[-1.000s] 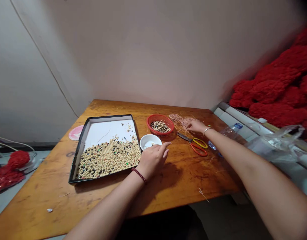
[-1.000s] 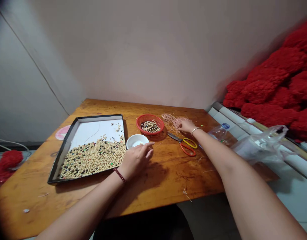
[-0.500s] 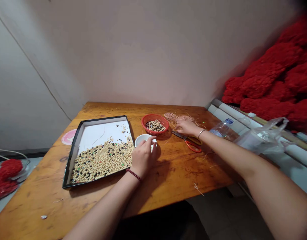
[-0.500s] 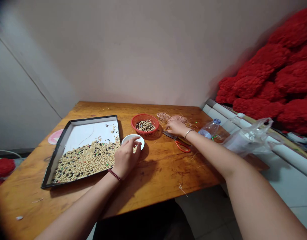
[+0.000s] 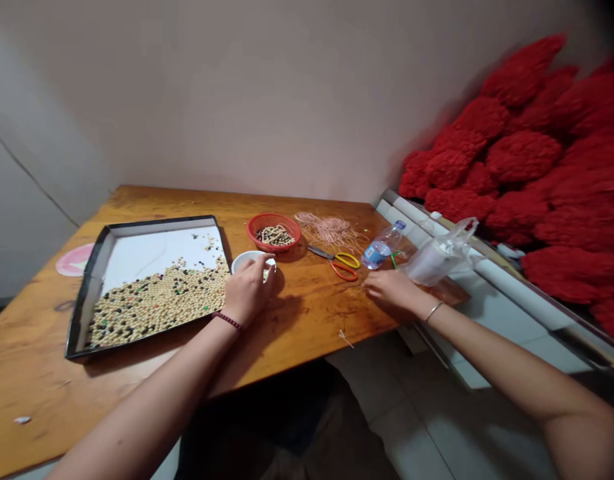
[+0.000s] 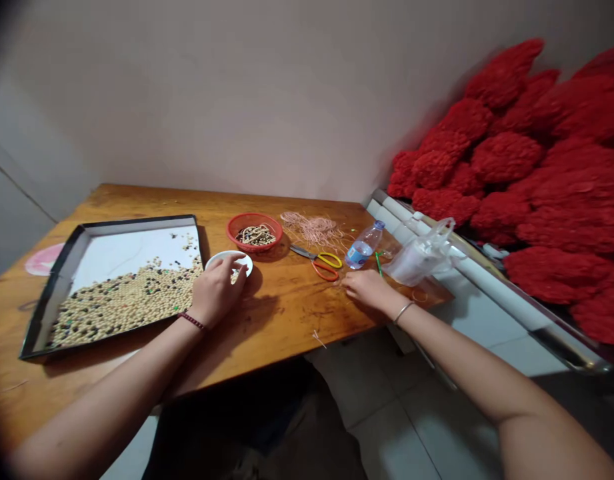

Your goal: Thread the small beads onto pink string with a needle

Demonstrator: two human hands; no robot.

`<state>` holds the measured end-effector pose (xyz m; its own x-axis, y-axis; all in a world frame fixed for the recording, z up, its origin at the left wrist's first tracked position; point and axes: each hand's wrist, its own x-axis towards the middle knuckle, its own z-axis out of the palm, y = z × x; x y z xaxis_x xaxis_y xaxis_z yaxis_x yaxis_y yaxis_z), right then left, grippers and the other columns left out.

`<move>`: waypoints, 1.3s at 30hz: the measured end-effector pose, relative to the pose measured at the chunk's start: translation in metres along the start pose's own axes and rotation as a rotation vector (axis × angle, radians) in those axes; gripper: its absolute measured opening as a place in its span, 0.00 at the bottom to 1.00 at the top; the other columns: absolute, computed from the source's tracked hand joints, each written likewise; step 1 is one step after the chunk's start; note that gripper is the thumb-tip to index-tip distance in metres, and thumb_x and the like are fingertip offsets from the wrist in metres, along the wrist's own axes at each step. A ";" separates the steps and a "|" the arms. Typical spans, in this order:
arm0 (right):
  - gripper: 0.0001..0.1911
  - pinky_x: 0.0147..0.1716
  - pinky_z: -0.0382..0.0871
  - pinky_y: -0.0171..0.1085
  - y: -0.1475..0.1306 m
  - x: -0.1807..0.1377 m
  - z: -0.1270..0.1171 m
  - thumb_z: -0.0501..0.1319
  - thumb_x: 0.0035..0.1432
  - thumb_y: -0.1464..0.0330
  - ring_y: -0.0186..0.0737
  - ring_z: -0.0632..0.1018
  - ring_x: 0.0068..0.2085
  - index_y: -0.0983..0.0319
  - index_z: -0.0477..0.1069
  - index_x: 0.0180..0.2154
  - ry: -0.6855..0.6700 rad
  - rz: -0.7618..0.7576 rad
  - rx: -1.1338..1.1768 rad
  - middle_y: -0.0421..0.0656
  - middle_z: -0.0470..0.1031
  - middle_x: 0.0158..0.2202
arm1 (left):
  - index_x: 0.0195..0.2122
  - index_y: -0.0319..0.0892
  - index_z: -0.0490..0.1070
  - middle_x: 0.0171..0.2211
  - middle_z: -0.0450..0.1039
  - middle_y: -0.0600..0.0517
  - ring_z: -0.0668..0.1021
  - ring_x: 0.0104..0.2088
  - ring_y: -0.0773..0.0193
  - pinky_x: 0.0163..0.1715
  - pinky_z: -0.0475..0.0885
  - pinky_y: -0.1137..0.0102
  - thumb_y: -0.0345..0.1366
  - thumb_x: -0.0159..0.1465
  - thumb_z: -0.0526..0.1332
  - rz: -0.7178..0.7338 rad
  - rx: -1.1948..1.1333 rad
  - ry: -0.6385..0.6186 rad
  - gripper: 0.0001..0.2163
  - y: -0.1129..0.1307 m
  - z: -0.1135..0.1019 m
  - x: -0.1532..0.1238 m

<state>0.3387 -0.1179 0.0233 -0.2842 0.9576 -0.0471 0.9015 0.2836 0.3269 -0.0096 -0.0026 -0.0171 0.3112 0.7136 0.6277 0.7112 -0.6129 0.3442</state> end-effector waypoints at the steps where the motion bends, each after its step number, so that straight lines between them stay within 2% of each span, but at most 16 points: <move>1: 0.10 0.29 0.58 0.33 -0.003 -0.004 0.007 0.55 0.62 0.68 0.37 0.76 0.33 0.61 0.75 0.36 -0.005 0.007 -0.020 0.45 0.77 0.34 | 0.50 0.44 0.68 0.36 0.77 0.48 0.77 0.39 0.58 0.30 0.67 0.70 0.42 0.67 0.52 0.011 0.002 -0.007 0.14 0.000 -0.001 0.000; 4: 0.10 0.29 0.59 0.32 -0.007 -0.002 0.026 0.54 0.63 0.70 0.37 0.76 0.34 0.61 0.74 0.40 0.006 -0.008 -0.035 0.45 0.76 0.34 | 0.49 0.43 0.69 0.38 0.77 0.47 0.77 0.39 0.59 0.29 0.67 0.70 0.41 0.68 0.51 0.031 0.054 -0.010 0.13 0.000 -0.003 0.001; 8: 0.08 0.30 0.60 0.33 -0.005 0.013 0.046 0.55 0.60 0.77 0.37 0.76 0.35 0.64 0.73 0.35 0.035 -0.091 -0.059 0.47 0.76 0.35 | 0.48 0.44 0.69 0.39 0.77 0.48 0.78 0.37 0.59 0.29 0.68 0.70 0.41 0.67 0.52 0.041 0.078 0.020 0.12 -0.003 -0.006 0.002; 11: 0.07 0.29 0.61 0.34 -0.012 0.023 0.051 0.55 0.60 0.77 0.38 0.76 0.33 0.65 0.71 0.34 0.097 -0.063 -0.036 0.47 0.75 0.33 | 0.48 0.43 0.68 0.37 0.77 0.49 0.78 0.36 0.60 0.30 0.69 0.70 0.40 0.67 0.53 0.078 0.061 0.021 0.12 -0.002 -0.006 0.001; 15: 0.05 0.31 0.63 0.35 -0.050 0.031 0.035 0.56 0.61 0.72 0.39 0.75 0.35 0.64 0.69 0.34 0.244 -0.046 0.101 0.45 0.74 0.33 | 0.50 0.42 0.66 0.34 0.78 0.50 0.78 0.35 0.60 0.34 0.71 0.69 0.39 0.67 0.55 0.164 -0.047 -0.041 0.12 0.006 -0.007 -0.004; 18: 0.04 0.33 0.63 0.36 -0.089 0.039 0.012 0.55 0.63 0.70 0.40 0.74 0.36 0.62 0.68 0.36 0.368 -0.025 0.254 0.44 0.73 0.33 | 0.51 0.43 0.66 0.40 0.77 0.47 0.79 0.38 0.61 0.40 0.73 0.67 0.38 0.66 0.55 0.282 -0.205 -0.192 0.13 0.015 -0.006 -0.010; 21: 0.02 0.33 0.63 0.37 -0.123 0.049 -0.005 0.57 0.61 0.70 0.42 0.73 0.38 0.60 0.67 0.37 0.445 -0.039 0.365 0.44 0.73 0.34 | 0.55 0.44 0.65 0.43 0.76 0.45 0.79 0.38 0.63 0.38 0.74 0.68 0.39 0.66 0.56 0.392 -0.305 -0.359 0.16 0.019 -0.002 -0.015; 24: 0.04 0.34 0.64 0.38 -0.146 0.057 -0.010 0.59 0.59 0.68 0.43 0.72 0.39 0.60 0.66 0.37 0.471 -0.039 0.448 0.44 0.73 0.35 | 0.51 0.42 0.69 0.38 0.78 0.46 0.79 0.35 0.64 0.35 0.74 0.71 0.38 0.67 0.56 0.406 -0.326 -0.414 0.13 0.018 0.003 -0.018; 27: 0.02 0.34 0.64 0.39 -0.157 0.060 -0.007 0.58 0.60 0.68 0.44 0.72 0.39 0.58 0.66 0.37 0.494 0.019 0.510 0.45 0.73 0.35 | 0.42 0.40 0.73 0.33 0.78 0.46 0.79 0.31 0.64 0.32 0.73 0.72 0.37 0.67 0.56 0.394 -0.323 -0.394 0.10 0.016 0.005 -0.018; 34: 0.04 0.39 0.65 0.41 -0.166 0.052 0.000 0.53 0.62 0.71 0.45 0.73 0.40 0.59 0.66 0.37 0.525 0.149 0.646 0.46 0.74 0.36 | 0.40 0.39 0.74 0.34 0.79 0.47 0.80 0.32 0.64 0.33 0.74 0.72 0.36 0.67 0.55 0.444 -0.307 -0.426 0.10 0.017 0.005 -0.014; 37: 0.05 0.38 0.66 0.38 -0.164 0.043 0.003 0.51 0.63 0.70 0.42 0.75 0.38 0.58 0.65 0.39 0.509 0.203 0.831 0.44 0.75 0.36 | 0.39 0.41 0.74 0.34 0.79 0.48 0.80 0.32 0.65 0.33 0.73 0.73 0.36 0.67 0.55 0.453 -0.299 -0.404 0.09 0.019 0.007 -0.016; 39: 0.07 0.34 0.65 0.35 -0.158 0.034 0.005 0.50 0.65 0.68 0.39 0.76 0.33 0.58 0.64 0.42 0.458 0.232 0.996 0.42 0.75 0.33 | 0.39 0.41 0.74 0.34 0.79 0.49 0.80 0.33 0.66 0.34 0.73 0.73 0.35 0.67 0.56 0.439 -0.303 -0.340 0.08 0.021 0.005 -0.016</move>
<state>0.1879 -0.1296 -0.0350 0.0169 0.9418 0.3358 0.7486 0.2107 -0.6287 0.0037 -0.0249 -0.0238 0.7520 0.4112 0.5151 0.2771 -0.9064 0.3189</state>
